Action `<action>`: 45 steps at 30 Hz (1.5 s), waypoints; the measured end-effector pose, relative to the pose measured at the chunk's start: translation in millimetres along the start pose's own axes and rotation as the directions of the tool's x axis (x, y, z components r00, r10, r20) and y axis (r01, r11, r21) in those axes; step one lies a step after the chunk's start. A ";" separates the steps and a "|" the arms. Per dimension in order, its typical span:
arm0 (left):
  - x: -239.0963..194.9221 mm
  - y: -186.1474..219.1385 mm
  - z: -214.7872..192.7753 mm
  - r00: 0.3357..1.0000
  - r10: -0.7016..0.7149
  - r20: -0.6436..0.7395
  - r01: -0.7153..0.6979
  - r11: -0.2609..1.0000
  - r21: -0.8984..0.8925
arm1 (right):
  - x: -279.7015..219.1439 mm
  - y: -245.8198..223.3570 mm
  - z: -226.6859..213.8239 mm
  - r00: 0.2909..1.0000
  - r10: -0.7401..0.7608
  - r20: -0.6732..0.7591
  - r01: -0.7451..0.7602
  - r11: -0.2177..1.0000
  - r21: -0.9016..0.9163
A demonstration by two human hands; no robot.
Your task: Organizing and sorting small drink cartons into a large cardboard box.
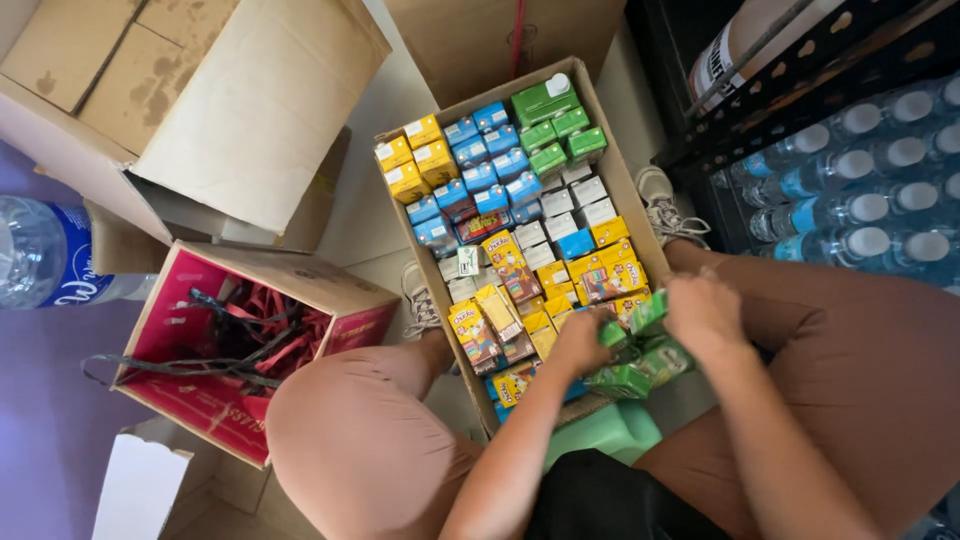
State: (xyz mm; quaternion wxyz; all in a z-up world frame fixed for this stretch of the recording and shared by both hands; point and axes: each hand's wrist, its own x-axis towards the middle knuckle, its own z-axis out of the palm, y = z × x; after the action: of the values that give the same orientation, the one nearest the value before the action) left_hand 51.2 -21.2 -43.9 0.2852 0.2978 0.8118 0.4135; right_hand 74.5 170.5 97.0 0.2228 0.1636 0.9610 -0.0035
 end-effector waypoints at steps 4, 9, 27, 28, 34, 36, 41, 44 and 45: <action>16.6 37.6 -63.2 0.983 -0.177 0.054 0.178 0.984 -0.002 | 5.3 8.4 -54.7 0.997 -0.079 -0.013 0.080 0.997 0.009; 44.7 90.8 -134.4 0.979 -0.115 -0.167 0.125 0.991 0.050 | 42.3 11.9 -87.3 0.936 -0.244 -0.254 0.274 0.958 0.086; 173.8 26.2 -155.9 0.919 0.145 -0.367 0.066 0.861 0.505 | 197.7 -58.6 -80.6 0.907 -0.369 -0.204 0.401 0.904 0.146; 174.7 27.9 -155.1 0.920 0.138 -0.366 0.070 0.862 0.502 | 201.9 -55.5 -76.3 0.907 -0.372 -0.198 0.403 0.903 0.147; 176.9 29.0 -145.2 0.902 0.143 -0.406 0.115 0.829 0.548 | 211.7 -43.5 -62.8 0.886 -0.378 -0.267 0.447 0.850 0.279; 173.4 33.5 -145.7 0.912 0.109 -0.395 0.148 0.810 0.567 | 207.9 -42.6 -57.1 0.901 -0.371 -0.225 0.408 0.900 0.150; 173.8 6.9 -131.4 0.883 0.200 -0.424 0.178 0.694 0.698 | 209.8 -36.4 -36.4 0.779 -0.532 -0.333 0.450 0.843 -0.295; 171.1 -1.9 -131.4 0.907 0.184 -0.379 0.208 0.586 0.783 | 209.2 -41.6 -39.4 0.658 -0.595 -0.461 0.415 0.798 -0.438; 170.5 -3.9 -132.6 0.937 0.142 -0.318 0.193 0.548 0.814 | 210.3 -43.7 -40.8 0.598 -0.625 -0.502 0.375 0.772 -0.514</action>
State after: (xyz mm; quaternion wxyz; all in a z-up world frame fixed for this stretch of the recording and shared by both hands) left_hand -156.4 33.1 -18.5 -0.0327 0.3073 0.9509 0.0189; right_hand -134.9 198.1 40.6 -0.1087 -0.1704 0.9656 0.1634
